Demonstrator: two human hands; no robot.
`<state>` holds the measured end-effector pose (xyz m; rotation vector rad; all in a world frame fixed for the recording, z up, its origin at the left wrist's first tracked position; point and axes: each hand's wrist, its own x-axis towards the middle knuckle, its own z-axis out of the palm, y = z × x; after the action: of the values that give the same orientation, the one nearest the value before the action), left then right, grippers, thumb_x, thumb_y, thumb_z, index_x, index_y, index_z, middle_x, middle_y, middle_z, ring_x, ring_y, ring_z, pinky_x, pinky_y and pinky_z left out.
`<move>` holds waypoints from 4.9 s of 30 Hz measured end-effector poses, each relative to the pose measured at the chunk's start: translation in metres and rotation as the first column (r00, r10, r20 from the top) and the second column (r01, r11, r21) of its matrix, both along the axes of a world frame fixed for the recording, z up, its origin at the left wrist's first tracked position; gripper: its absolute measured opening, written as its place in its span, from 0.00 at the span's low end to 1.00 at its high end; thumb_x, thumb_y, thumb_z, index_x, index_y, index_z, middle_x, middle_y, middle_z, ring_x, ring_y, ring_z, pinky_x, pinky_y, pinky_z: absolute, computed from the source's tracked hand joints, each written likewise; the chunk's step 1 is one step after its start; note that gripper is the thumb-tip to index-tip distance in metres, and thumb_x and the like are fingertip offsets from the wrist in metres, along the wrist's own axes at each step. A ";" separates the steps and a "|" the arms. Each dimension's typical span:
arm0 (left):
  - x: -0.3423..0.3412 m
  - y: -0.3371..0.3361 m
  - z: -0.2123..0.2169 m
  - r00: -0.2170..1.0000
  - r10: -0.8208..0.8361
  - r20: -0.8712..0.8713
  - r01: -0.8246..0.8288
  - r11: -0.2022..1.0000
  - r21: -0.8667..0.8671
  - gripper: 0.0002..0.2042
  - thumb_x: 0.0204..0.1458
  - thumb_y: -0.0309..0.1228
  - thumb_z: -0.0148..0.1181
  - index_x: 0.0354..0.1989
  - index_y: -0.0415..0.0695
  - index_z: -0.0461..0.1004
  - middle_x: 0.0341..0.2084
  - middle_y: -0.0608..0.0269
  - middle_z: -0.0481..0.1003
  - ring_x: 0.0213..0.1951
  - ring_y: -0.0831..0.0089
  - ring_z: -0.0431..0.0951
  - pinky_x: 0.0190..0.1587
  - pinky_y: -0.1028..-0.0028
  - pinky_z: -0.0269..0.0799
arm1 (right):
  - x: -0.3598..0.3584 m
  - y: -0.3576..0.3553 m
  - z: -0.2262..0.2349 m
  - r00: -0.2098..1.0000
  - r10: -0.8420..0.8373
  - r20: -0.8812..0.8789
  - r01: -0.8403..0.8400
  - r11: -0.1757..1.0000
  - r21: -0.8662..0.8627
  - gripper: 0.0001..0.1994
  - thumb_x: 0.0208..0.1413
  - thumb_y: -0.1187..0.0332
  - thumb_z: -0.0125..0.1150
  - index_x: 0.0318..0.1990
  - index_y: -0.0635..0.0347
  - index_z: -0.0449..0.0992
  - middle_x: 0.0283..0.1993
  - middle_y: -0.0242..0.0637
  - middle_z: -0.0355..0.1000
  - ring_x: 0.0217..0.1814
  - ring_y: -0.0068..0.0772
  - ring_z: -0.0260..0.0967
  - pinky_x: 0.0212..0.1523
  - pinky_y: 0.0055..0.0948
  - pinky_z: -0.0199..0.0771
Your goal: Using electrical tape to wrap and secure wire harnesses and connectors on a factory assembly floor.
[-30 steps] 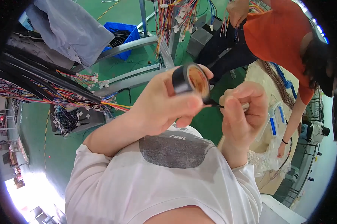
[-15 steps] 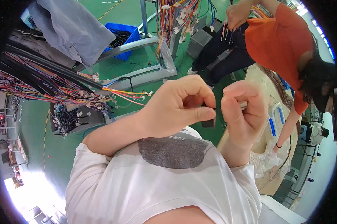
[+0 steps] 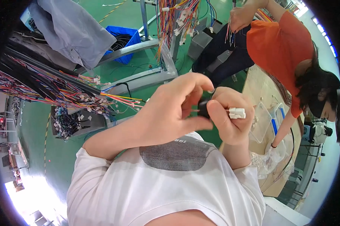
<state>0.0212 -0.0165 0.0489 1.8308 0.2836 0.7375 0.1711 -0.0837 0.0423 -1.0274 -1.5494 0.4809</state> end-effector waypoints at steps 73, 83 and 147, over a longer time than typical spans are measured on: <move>0.006 -0.001 -0.013 0.976 0.161 -0.144 -0.161 0.987 0.012 0.27 0.34 0.21 0.65 0.45 0.42 0.59 0.26 0.66 0.65 0.22 0.87 0.62 0.18 0.87 0.53 | -0.007 -0.009 -0.001 0.924 -0.030 -0.382 0.028 1.000 -0.010 0.08 0.52 0.75 0.49 0.22 0.66 0.67 0.16 0.28 0.61 0.17 0.14 0.53 0.17 0.16 0.48; 0.003 0.010 -0.001 0.982 -0.017 0.188 0.177 0.436 -0.882 0.27 0.37 0.37 0.65 0.44 0.41 0.59 0.29 0.67 0.66 0.19 0.85 0.62 0.17 0.88 0.53 | -0.013 -0.007 -0.004 0.895 -0.105 -0.434 0.082 0.994 -0.071 0.08 0.52 0.72 0.46 0.27 0.67 0.68 0.16 0.31 0.59 0.16 0.15 0.50 0.15 0.15 0.45; 0.024 0.025 0.007 0.792 -0.545 -0.275 0.178 0.638 -0.749 0.15 0.56 0.40 0.40 0.29 0.40 0.65 0.15 0.70 0.61 0.15 0.88 0.54 0.16 0.87 0.47 | 0.029 0.015 -0.050 0.681 0.247 -0.690 -0.387 0.921 -0.052 0.12 0.49 0.64 0.55 0.34 0.65 0.70 0.28 0.33 0.67 0.21 0.17 0.57 0.23 0.16 0.56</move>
<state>0.0457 0.0084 0.0561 1.2281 0.4152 -0.1648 0.2000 -0.0690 -0.0077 -0.5973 -1.0153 1.1408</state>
